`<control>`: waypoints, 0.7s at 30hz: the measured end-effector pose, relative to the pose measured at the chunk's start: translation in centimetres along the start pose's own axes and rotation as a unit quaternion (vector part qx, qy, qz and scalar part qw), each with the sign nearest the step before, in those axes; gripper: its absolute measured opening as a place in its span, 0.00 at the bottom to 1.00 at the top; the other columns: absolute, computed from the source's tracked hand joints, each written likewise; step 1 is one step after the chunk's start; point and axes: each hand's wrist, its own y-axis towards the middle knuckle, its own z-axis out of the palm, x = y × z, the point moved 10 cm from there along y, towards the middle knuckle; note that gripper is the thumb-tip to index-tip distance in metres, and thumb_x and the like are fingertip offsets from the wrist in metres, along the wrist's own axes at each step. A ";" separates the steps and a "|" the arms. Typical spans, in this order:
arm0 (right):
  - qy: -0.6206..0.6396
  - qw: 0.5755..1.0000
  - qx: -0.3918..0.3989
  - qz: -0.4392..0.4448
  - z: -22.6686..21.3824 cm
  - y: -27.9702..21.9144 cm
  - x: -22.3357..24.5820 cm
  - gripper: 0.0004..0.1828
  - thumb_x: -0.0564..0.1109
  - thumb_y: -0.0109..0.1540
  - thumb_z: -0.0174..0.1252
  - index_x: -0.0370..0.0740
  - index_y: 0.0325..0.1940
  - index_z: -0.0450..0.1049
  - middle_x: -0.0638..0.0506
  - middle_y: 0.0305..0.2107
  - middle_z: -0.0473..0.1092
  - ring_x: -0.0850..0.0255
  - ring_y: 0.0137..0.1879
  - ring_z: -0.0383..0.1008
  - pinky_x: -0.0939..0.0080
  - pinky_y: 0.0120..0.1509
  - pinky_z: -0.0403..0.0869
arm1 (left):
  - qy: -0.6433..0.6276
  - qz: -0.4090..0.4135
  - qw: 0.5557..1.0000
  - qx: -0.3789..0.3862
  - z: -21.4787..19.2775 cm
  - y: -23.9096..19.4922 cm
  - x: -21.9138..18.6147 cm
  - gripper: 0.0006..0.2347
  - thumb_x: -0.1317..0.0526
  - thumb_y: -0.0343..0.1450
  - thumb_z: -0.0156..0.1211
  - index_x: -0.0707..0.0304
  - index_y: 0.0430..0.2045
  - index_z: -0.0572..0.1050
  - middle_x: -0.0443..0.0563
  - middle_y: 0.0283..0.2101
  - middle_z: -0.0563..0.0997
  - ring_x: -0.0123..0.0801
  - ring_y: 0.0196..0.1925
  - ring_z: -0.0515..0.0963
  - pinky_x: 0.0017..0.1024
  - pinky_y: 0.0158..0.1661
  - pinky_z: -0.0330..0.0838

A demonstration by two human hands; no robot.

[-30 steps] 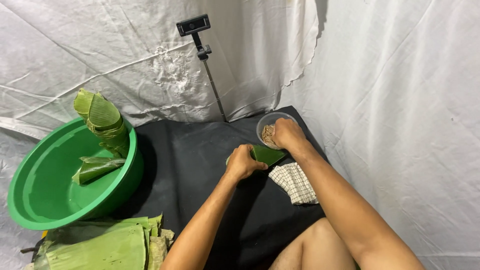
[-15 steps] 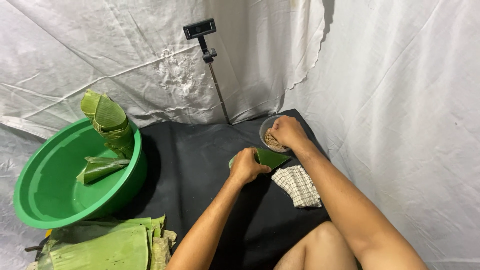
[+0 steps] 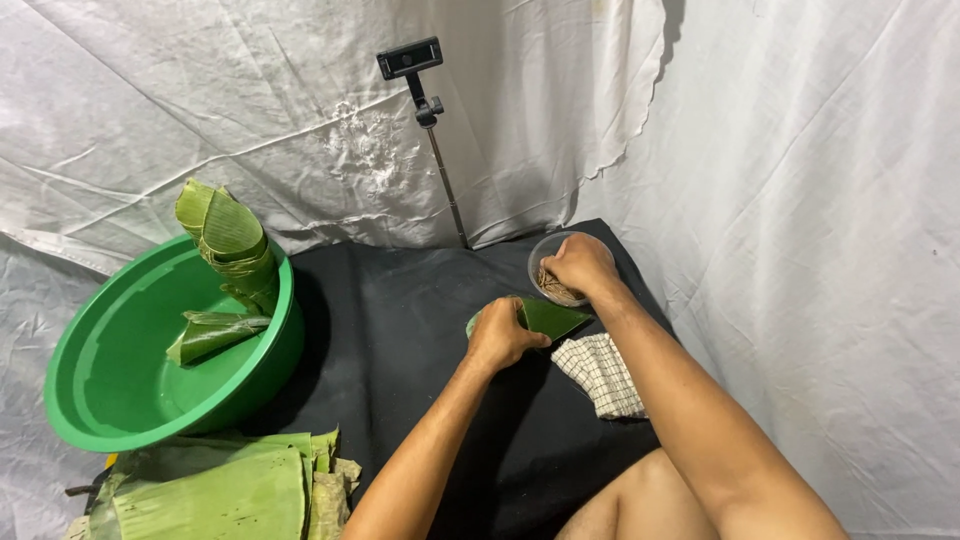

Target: Cleaning banana leaves with a cloth and folding them into cone shapes.

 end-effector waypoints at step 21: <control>-0.024 0.998 0.045 0.042 2.4 1.9 -1.6 0.24 0.58 0.48 0.75 0.35 0.36 0.84 0.35 0.42 0.79 0.38 0.58 0.77 0.38 0.59 0.75 | -0.033 -0.012 0.999 -0.015 -0.2 0.3 1.0 0.17 0.55 0.56 0.77 0.66 0.31 0.80 0.64 0.33 0.84 0.58 0.44 0.85 0.47 0.42 0.78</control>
